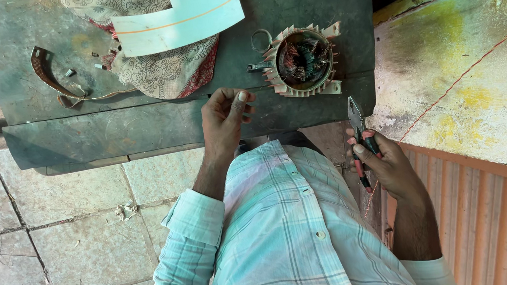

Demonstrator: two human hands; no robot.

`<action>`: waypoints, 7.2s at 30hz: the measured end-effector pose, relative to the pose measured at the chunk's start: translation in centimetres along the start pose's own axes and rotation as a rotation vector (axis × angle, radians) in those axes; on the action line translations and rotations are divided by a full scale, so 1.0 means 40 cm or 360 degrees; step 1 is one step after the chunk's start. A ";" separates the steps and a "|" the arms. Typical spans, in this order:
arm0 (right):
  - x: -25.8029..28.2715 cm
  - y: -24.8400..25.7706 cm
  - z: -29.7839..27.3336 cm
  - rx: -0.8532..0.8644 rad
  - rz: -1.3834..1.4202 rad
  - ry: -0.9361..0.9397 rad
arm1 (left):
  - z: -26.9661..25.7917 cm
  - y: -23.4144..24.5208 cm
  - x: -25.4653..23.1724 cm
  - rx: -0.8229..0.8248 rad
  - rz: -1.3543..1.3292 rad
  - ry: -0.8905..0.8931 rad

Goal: The person uses pliers to pull and cut copper wires from a cylindrical electrical component on a workbench. They repeatedly adjust the component, cut individual wires, and gather the removed wires into a bundle.

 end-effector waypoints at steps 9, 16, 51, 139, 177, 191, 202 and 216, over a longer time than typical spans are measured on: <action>-0.020 0.023 0.017 0.0065 0.0027 0.0000 | 0.000 0.016 0.033 -0.0085 0.0005 -0.0023; 0.007 0.108 0.089 0.0125 -0.0134 -0.0017 | -0.024 -0.007 0.053 -0.0202 0.0050 -0.0002; 0.080 0.243 0.265 0.0532 -0.0364 0.0111 | 0.062 -0.366 -0.244 -0.0216 0.1699 -0.1070; 0.698 -0.263 0.311 0.0850 -0.4387 0.2692 | 0.203 -0.245 -0.077 -0.0253 0.0949 -0.0929; 0.662 -0.201 0.431 0.1470 -0.4475 0.0887 | 0.237 -0.250 -0.048 -0.0331 0.1088 -0.0817; 0.720 0.054 0.456 0.1059 -0.2730 0.1208 | 0.226 -0.203 -0.077 -0.0126 -0.0161 -0.0683; 0.307 0.167 0.495 0.0478 -0.1738 0.1279 | -0.035 -0.297 -0.215 -0.0184 -0.0176 -0.0894; 0.582 0.111 0.058 0.0201 -0.1284 0.2347 | -0.168 -0.564 -0.193 -0.0042 -0.0128 -0.0637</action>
Point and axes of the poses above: each hand's wrist, its own z-axis towards the middle knuckle, its own y-axis out of the back of the hand, x = y × z, the point moved 5 cm from there along z, towards the middle knuckle, and after that the axes turned 8 degrees about -z, right-handed, at the moved point
